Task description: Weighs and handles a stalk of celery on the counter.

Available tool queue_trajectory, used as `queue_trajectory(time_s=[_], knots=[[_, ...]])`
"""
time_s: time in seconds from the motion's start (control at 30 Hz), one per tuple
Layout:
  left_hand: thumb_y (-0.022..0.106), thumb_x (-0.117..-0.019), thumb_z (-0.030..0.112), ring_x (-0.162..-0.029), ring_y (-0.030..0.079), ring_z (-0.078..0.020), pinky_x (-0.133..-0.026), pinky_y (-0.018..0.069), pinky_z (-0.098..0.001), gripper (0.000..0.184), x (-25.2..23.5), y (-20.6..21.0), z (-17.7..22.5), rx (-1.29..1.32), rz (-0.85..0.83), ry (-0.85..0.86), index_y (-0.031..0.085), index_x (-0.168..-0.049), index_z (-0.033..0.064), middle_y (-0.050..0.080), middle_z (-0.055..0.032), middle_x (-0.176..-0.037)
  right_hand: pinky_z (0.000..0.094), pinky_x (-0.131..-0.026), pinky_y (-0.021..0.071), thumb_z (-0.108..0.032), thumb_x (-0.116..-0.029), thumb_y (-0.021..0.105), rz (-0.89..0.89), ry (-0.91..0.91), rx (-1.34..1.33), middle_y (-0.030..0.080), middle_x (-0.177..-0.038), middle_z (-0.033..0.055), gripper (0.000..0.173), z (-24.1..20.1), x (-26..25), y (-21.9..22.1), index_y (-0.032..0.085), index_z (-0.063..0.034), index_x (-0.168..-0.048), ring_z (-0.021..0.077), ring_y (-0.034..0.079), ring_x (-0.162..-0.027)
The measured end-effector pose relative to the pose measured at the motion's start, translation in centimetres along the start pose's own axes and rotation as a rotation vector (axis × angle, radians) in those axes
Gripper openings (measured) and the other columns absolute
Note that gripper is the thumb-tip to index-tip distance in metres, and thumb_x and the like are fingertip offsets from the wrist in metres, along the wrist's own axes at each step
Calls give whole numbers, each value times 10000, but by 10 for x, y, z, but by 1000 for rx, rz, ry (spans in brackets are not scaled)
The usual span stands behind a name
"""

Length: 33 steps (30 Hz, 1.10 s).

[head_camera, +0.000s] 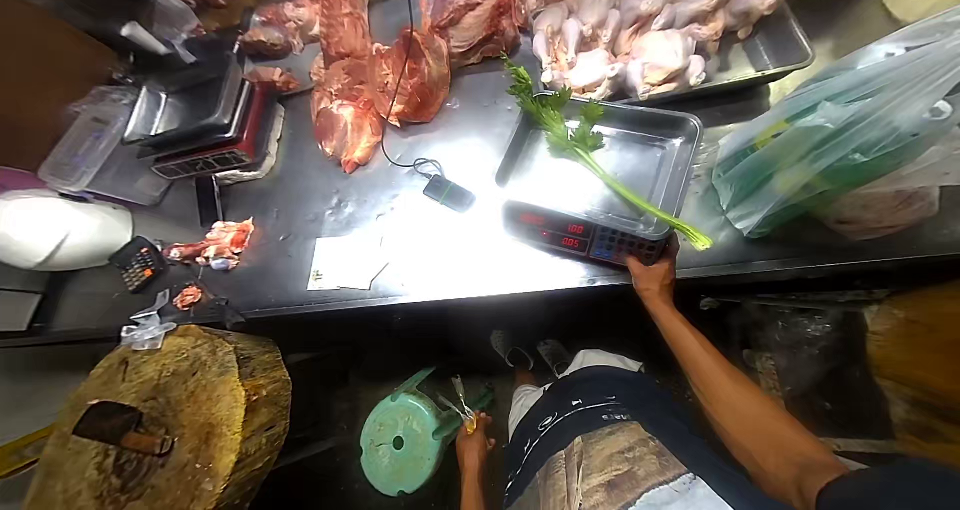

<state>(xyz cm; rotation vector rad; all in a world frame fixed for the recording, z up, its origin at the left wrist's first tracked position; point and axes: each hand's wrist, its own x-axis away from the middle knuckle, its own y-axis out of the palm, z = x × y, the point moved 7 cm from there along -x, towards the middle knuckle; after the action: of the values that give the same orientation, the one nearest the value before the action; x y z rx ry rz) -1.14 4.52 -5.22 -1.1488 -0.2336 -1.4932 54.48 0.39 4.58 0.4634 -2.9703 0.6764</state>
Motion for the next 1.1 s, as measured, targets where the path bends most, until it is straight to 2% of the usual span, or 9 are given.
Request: queue_trajectory(time_s=[0.2,0.4,0.47,0.53,0.63,0.73,0.8,0.9,1.1], knots=[[588,-1055,198,-612,616,-154,-555,517,-319,289,0,-13,-26,-39,1,-91,637,-1258,-3,733,-138,-969,457,-1122,448,-300,-842,840,7,3,2,579,-1419,205,892,2,-6,-4,365,-60,-1559,283,574,-1312],[588,-1055,226,-776,651,-226,-728,556,-418,304,22,-20,-95,-216,-63,-276,646,-1220,-23,701,-173,-1007,487,-1124,442,-405,-866,810,-44,-45,115,560,-1440,213,904,6,-5,-9,351,-71,-1570,313,567,-1318],[621,-1033,229,-796,660,-250,-741,556,-446,309,19,-22,-114,-214,-43,-248,659,-1196,-31,703,-191,-985,485,-1113,444,-432,-886,772,-9,-49,194,509,-1462,254,883,6,10,-20,366,-19,-1553,355,539,-1322],[590,-1052,222,-819,654,-246,-752,554,-433,321,28,-23,-105,-149,-41,-268,630,-1240,-35,696,-194,-1033,487,-1072,471,-373,-924,717,-4,-131,255,509,-1430,288,731,-3,36,-30,451,36,-1468,386,541,-1295],[587,-1057,224,-788,651,-223,-733,551,-410,312,34,-21,-85,-64,2,-274,638,-1235,-27,703,-180,-1036,432,-934,541,-248,-933,671,-125,-376,222,637,-1276,242,436,-46,72,-26,648,17,-1278,316,639,-1142],[600,-1052,238,-789,650,-204,-731,547,-400,315,24,-19,-80,-72,-7,-216,653,-1231,-15,715,-164,-1038,449,-930,576,-209,-953,647,-231,-576,183,721,-1126,178,302,-115,71,-16,719,-5,-1164,271,707,-1042],[604,-1051,245,-810,641,-199,-746,536,-394,318,23,-19,-68,-87,-22,-215,654,-1242,-4,714,-156,-1062,508,-932,561,-215,-975,630,-257,-651,219,712,-1146,188,301,-161,52,-13,709,-10,-1180,306,699,-1044],[596,-1054,228,-730,623,-167,-670,529,-350,300,14,-22,-60,-43,-21,-191,653,-1233,-5,711,-145,-1029,508,-959,549,-264,-1000,630,-257,-667,249,679,-1225,199,349,-206,11,-14,677,-33,-1257,311,679,-1095],[607,-1048,219,-767,621,-190,-729,528,-386,289,-4,-35,-74,-27,6,-187,667,-1200,-19,706,-160,-1010,563,-919,513,-293,-991,644,-273,-633,365,661,-1236,213,356,-228,-24,-10,674,-55,-1255,356,649,-1106]])
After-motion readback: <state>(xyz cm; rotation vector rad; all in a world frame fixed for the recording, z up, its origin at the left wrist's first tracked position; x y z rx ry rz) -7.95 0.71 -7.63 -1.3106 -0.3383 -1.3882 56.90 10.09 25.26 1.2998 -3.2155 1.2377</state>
